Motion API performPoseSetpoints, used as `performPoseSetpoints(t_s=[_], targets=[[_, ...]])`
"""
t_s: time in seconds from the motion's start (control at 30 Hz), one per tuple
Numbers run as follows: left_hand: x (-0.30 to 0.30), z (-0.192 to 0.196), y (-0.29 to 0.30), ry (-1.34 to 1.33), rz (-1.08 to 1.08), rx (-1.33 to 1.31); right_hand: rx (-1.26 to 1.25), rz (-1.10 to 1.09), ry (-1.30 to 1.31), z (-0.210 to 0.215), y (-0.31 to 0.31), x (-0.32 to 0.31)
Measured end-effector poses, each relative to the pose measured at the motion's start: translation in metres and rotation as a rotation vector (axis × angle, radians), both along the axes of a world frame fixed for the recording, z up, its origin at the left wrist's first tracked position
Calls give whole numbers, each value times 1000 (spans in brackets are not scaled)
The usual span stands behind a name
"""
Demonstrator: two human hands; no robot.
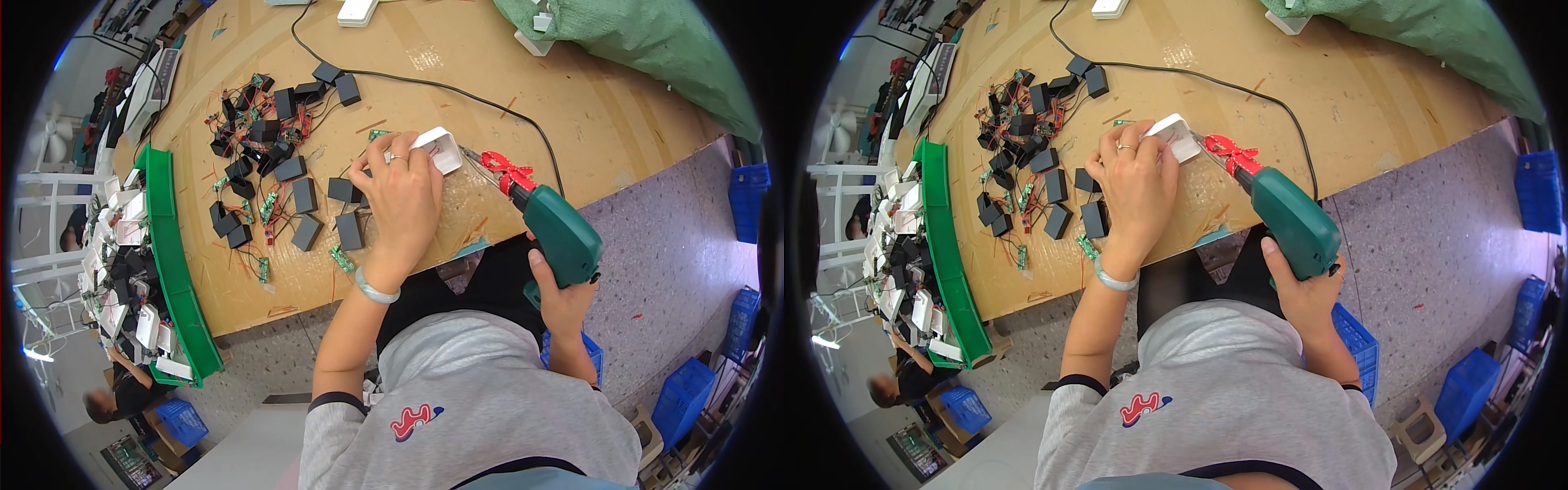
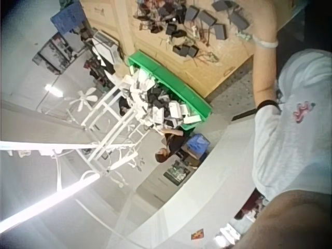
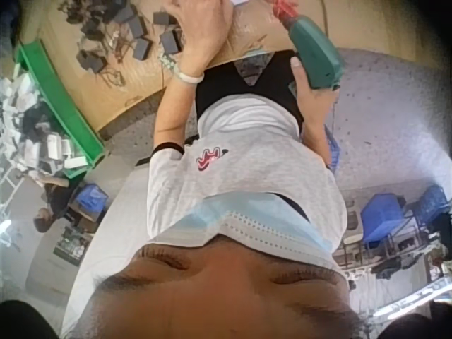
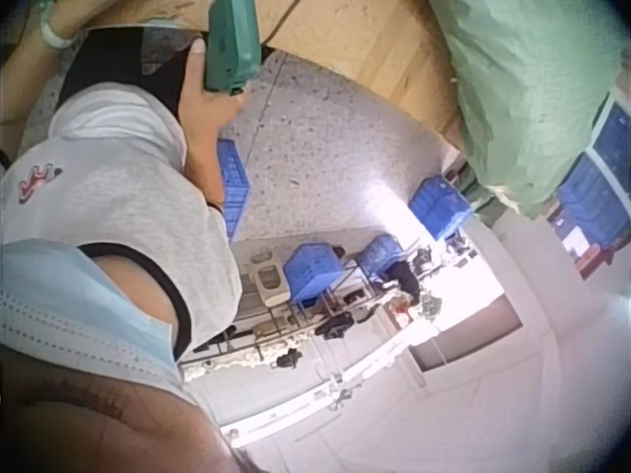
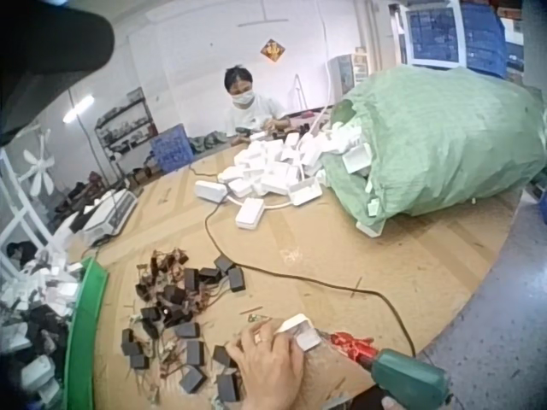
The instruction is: Assembling electronic circuits into white plastic enclosures using a glue gun.
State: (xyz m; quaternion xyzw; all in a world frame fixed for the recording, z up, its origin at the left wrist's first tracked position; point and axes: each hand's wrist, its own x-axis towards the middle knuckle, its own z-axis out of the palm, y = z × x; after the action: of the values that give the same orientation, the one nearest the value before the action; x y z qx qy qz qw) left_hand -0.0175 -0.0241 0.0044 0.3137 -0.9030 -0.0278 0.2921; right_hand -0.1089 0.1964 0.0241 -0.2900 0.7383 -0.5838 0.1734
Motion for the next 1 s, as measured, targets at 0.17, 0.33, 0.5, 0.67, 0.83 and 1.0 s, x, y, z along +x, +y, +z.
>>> performPoseSetpoints(t_s=[0.17,0.33,0.5,0.67,0.83,1.0], targets=[[0,0,0,15,-10,5,-7,-13,-68,-2,4,2],[1,-3,1,30,-13,10,-22,1,-80,0,7,2],[-1,-3,2,32,-21,18,-27,5,-55,1,8,3],[3,-6,-2,80,-34,79,-27,4,-59,4,11,4],[16,-5,-2,224,-89,191,-45,-28,-83,5,13,4],[28,-3,2,230,-147,157,-50,-31,-93,5,16,2]])
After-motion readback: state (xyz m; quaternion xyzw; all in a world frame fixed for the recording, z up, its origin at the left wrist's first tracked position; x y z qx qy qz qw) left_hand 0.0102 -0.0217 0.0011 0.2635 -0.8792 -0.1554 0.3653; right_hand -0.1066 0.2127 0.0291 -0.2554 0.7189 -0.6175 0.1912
